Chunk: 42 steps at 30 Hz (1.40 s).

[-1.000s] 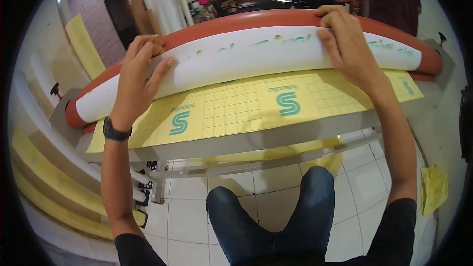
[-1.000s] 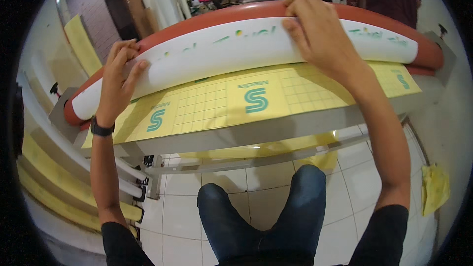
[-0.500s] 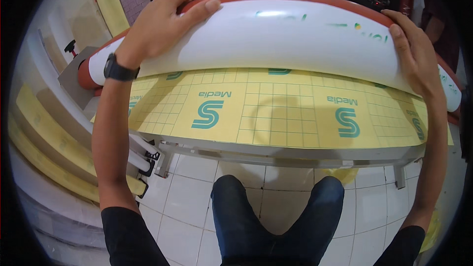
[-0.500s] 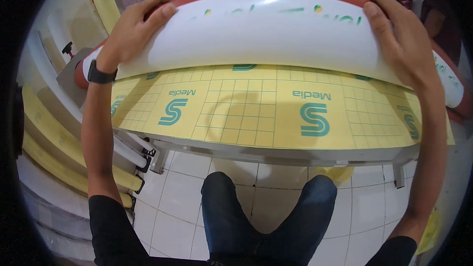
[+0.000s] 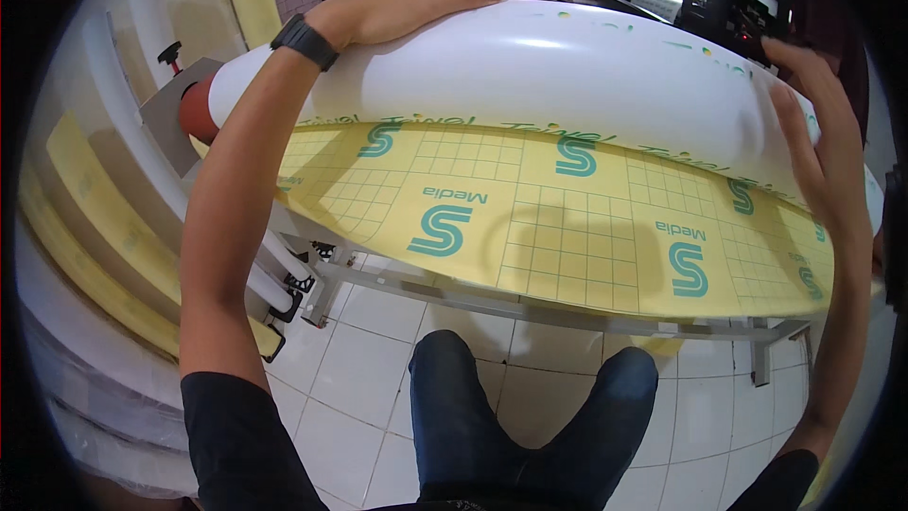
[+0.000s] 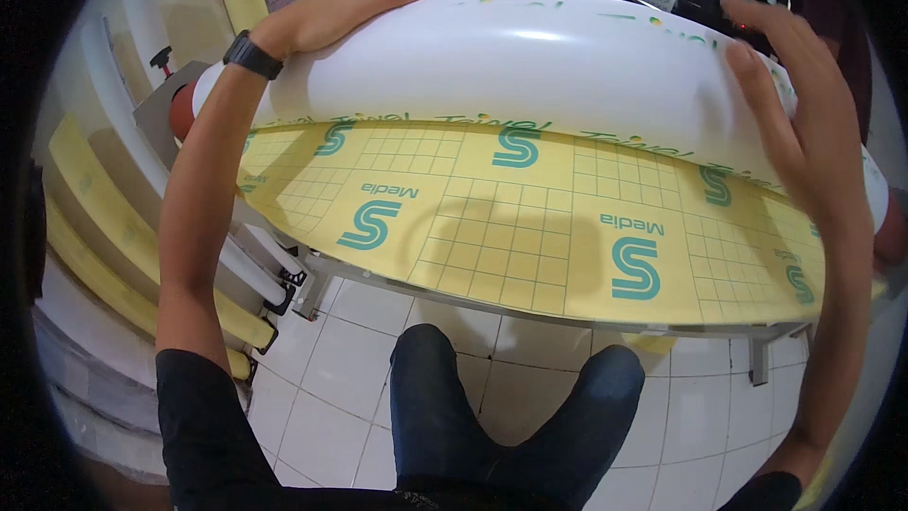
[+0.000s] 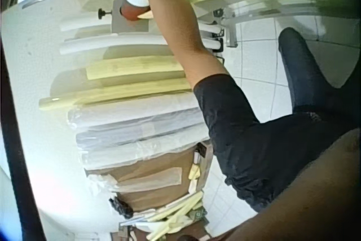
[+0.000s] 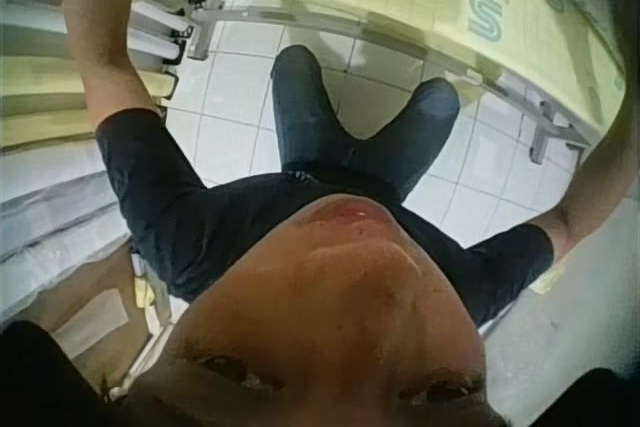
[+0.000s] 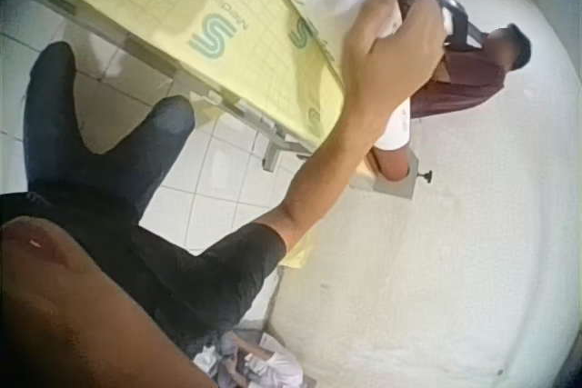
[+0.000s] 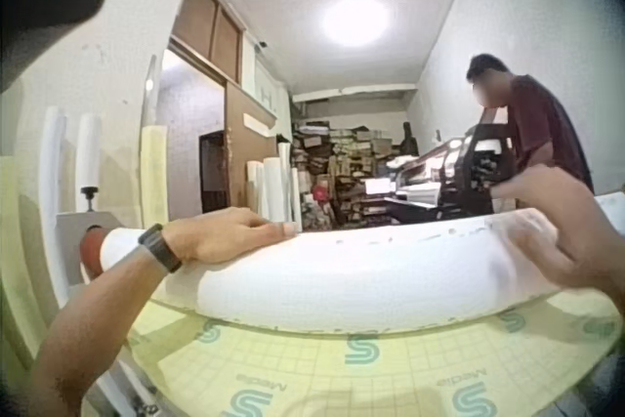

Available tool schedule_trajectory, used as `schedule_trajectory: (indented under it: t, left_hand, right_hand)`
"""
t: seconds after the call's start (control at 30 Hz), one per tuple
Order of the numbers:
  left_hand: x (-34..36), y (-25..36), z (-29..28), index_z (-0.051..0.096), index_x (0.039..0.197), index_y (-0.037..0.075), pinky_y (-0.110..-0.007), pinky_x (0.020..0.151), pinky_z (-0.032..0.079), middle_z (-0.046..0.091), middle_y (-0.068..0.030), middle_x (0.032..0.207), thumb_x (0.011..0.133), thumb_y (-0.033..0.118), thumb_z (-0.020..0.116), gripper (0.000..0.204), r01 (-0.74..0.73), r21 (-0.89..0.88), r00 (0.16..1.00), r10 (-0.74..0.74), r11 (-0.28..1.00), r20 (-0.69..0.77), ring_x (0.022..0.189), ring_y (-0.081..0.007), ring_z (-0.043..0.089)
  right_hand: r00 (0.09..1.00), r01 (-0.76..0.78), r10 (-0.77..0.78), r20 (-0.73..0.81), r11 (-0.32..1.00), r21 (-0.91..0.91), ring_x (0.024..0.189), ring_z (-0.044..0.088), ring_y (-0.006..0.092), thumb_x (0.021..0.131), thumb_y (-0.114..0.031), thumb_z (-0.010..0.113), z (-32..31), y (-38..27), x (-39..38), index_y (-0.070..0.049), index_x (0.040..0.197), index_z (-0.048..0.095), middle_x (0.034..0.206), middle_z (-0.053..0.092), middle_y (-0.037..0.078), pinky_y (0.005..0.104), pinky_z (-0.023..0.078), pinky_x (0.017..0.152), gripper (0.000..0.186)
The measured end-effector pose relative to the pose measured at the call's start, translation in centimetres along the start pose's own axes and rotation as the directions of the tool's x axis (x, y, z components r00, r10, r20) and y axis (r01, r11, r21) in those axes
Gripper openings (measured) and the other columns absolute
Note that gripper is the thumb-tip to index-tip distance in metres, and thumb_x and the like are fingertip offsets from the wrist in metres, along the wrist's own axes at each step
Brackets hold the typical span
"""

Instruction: The recorder is laminating a large printed poster using a manual cold-roll laminator with the help of another person.

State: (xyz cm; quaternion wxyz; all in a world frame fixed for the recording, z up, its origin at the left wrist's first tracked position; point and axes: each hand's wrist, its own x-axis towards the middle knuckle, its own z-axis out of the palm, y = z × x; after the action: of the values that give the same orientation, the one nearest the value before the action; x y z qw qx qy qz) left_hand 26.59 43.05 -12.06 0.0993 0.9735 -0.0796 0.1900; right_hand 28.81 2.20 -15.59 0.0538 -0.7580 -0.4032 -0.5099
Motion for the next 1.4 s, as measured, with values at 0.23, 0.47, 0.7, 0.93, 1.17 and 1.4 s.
schedule_trajectory:
  t: [0.23,0.47,0.7,0.93,1.17,1.4]
  left_hand:
    - [-0.4,-1.4,-0.3,0.067,0.114,0.004,-0.029,0.072,0.051,0.068,-0.0150,0.094,0.088,0.070,0.038,0.077,0.009,0.035,1.000,-0.008,0.999,-0.018,0.079,-0.0217,0.067]
    - [-0.3,-0.3,-0.5,0.057,0.130,0.008,-0.029,0.085,0.049,0.063,-0.0187,0.117,0.089,0.070,0.035,0.077,0.054,0.043,0.993,-0.058,0.998,0.098,0.099,-0.0254,0.065]
    - [-0.9,-0.2,-2.1,0.052,0.132,0.000,-0.038,0.106,0.035,0.046,-0.0281,0.135,0.076,0.085,0.036,0.103,-0.089,-0.061,0.980,0.098,0.994,0.174,0.126,-0.0378,0.046]
    - [2.0,-2.0,-4.0,0.043,0.140,0.005,-0.035,0.106,0.036,0.048,-0.0207,0.137,0.089,0.068,0.040,0.081,-0.126,0.161,0.929,0.059,0.979,0.366,0.124,-0.0286,0.049]
    - [-0.8,4.9,-5.0,0.061,0.120,0.001,-0.040,0.092,0.047,0.058,-0.0205,0.126,0.083,0.049,0.065,0.060,-0.005,0.466,0.999,0.019,0.885,-0.026,0.111,-0.0263,0.060]
    - [-6.6,8.2,2.0,0.063,0.107,0.007,-0.037,0.083,0.044,0.061,-0.0101,0.105,0.079,0.027,0.073,0.036,-0.318,0.521,0.505,0.607,0.792,-0.614,0.097,-0.0277,0.057]
  right_hand:
    - [0.851,0.250,-0.356,0.387,0.921,0.299,0.096,0.058,0.0307,0.079,-0.032,0.069,-3.6,-12.4,-2.6,0.001,0.101,0.059,0.095,0.060,0.015,0.0421,0.045,0.083,0.040]
    - [0.919,0.308,-0.345,0.194,0.931,0.196,0.077,0.057,0.0242,0.069,-0.004,0.062,-1.8,-11.8,-3.3,-0.002,0.082,0.057,0.075,0.054,0.009,0.0361,0.045,0.070,0.014]
    - [0.975,0.221,-0.219,-0.037,0.974,0.058,0.072,0.053,0.0289,0.080,-0.005,0.064,0.8,-8.0,1.9,-0.003,0.084,0.054,0.074,0.052,0.011,0.0375,0.041,0.064,0.011]
    - [0.995,0.088,-0.093,0.030,0.986,0.143,0.076,0.055,0.0312,0.088,-0.013,0.060,3.1,-4.8,4.3,-0.001,0.089,0.054,0.082,0.055,0.012,0.0389,0.042,0.069,0.013]
    - [0.985,0.090,-0.116,0.128,0.977,0.194,0.069,0.053,0.0322,0.086,-0.012,0.061,2.4,-4.0,5.7,0.002,0.085,0.054,0.073,0.054,0.016,0.0389,0.042,0.067,0.016]
    - [0.984,0.062,-0.089,0.154,0.983,0.172,0.070,0.055,0.0324,0.086,-0.013,0.061,2.5,-4.0,5.4,0.001,0.084,0.055,0.073,0.055,0.016,0.0399,0.043,0.066,0.015]
